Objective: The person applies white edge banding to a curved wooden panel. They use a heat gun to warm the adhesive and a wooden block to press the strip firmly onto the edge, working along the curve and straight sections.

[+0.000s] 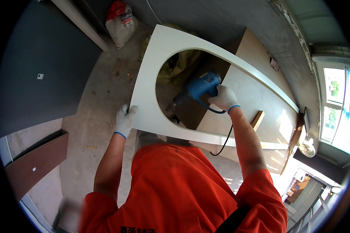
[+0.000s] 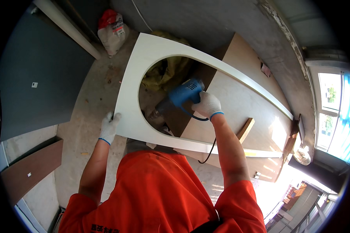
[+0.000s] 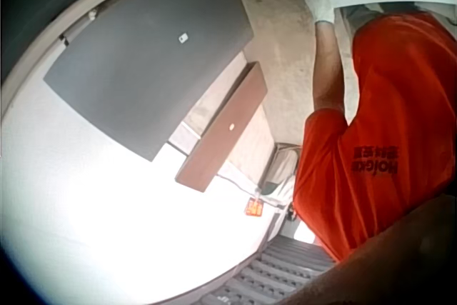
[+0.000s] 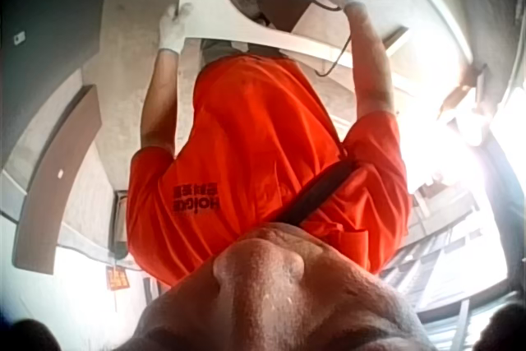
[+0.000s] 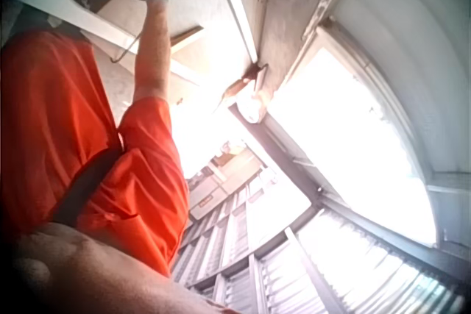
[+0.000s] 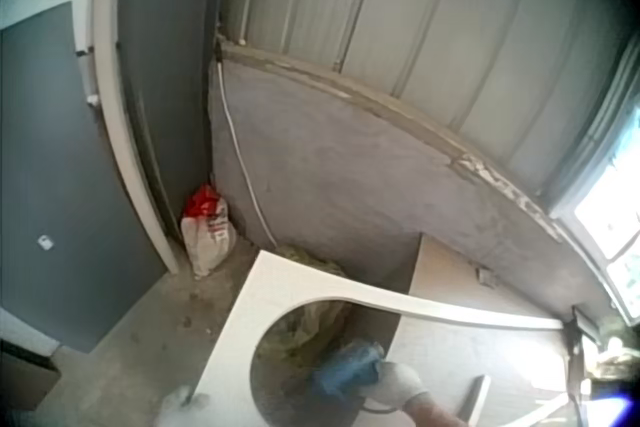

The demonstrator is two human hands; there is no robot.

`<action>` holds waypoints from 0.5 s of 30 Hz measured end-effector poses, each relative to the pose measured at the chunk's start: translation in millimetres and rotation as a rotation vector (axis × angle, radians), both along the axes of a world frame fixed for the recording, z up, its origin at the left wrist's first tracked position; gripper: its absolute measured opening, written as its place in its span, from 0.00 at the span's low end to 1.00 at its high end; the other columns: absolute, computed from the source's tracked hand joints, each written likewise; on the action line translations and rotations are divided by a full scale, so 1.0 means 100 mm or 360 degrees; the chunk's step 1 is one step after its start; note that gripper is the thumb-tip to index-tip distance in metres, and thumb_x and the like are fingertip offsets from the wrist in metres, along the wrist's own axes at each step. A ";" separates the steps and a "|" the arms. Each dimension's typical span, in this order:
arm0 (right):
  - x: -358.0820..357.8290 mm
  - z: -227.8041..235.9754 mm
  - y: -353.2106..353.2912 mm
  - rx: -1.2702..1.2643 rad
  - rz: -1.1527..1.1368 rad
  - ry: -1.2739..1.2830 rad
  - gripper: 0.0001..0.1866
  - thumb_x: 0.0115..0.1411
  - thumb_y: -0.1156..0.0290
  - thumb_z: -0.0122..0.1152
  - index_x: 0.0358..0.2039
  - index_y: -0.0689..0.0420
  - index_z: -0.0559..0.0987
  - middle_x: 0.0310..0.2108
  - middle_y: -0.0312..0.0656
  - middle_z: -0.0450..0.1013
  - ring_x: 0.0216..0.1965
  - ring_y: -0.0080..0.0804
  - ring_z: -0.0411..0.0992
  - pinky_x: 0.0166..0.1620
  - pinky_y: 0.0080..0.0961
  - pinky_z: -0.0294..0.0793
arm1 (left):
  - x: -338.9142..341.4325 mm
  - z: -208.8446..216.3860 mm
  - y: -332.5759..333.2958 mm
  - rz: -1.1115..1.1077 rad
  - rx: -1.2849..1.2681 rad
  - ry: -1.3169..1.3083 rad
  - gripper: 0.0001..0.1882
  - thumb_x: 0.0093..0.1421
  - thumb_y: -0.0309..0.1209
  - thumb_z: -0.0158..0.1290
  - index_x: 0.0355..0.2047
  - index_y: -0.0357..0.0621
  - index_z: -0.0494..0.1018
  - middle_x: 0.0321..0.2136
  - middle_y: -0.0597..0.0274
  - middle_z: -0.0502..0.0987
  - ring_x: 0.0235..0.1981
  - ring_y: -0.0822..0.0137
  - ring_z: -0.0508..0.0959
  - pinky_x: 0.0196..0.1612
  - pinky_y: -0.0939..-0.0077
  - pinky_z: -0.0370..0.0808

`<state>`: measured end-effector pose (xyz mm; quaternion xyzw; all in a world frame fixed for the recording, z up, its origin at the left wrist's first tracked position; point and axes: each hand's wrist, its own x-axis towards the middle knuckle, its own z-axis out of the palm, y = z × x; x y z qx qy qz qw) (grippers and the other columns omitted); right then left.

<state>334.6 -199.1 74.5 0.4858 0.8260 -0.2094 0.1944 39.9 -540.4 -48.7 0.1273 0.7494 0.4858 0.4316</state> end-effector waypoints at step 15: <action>-0.08 -0.04 -0.05 -0.0082 -0.0285 0.0014 0.26 0.48 0.53 0.73 0.41 0.61 0.85 0.41 0.58 0.85 0.45 0.60 0.83 0.52 0.48 0.83 | 0.01 0.07 0.01 -0.0017 -0.0006 -0.0072 0.16 0.72 0.41 0.62 0.44 0.38 0.78 0.36 0.68 0.79 0.37 0.76 0.75 0.41 0.74 0.76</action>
